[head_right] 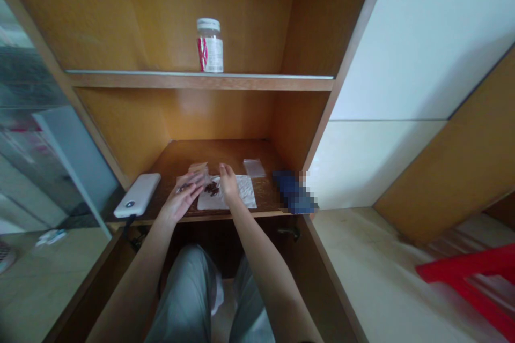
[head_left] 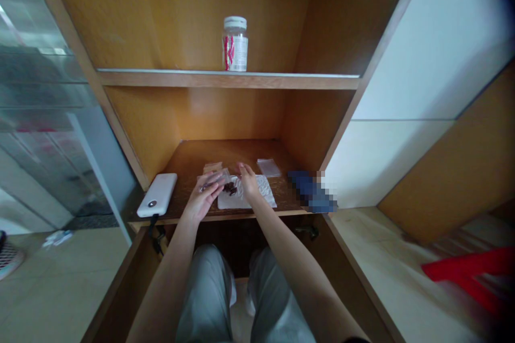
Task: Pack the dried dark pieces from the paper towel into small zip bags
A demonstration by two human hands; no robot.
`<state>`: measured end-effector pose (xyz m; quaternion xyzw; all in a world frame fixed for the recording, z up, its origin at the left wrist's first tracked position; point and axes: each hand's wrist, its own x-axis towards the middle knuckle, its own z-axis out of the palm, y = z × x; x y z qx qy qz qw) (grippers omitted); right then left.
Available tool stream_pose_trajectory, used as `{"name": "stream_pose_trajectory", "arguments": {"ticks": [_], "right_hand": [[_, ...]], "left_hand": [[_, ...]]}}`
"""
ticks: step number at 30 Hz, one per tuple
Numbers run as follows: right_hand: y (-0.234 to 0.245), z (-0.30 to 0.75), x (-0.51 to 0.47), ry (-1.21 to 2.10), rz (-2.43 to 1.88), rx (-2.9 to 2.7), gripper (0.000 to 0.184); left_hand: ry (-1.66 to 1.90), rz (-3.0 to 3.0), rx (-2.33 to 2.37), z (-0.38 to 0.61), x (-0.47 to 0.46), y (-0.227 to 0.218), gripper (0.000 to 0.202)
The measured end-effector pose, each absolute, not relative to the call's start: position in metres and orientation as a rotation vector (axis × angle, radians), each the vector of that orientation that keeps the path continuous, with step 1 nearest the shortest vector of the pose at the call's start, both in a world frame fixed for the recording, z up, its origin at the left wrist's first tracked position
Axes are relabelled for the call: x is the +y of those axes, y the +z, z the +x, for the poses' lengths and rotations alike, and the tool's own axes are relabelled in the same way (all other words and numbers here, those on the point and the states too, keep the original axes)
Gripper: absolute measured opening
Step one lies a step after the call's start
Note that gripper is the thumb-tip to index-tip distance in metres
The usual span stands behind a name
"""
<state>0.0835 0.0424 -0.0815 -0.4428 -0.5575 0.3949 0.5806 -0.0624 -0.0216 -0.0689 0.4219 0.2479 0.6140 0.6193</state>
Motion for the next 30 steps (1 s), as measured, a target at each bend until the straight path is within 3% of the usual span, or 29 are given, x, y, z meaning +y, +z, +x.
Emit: {"name": "stream_pose_trajectory", "arguments": {"ticks": [6, 30], "right_hand": [[-0.094, 0.071, 0.046, 1.119, -0.978, -1.024, 0.046], [-0.096, 0.071, 0.045, 1.189, -0.92, -0.997, 0.062]], "left_hand": [[1.418, 0.969, 0.584, -0.061, -0.021, -0.067, 0.034], [1.199, 1.291, 0.877, -0.048, 0.013, -0.052, 0.043]]}}
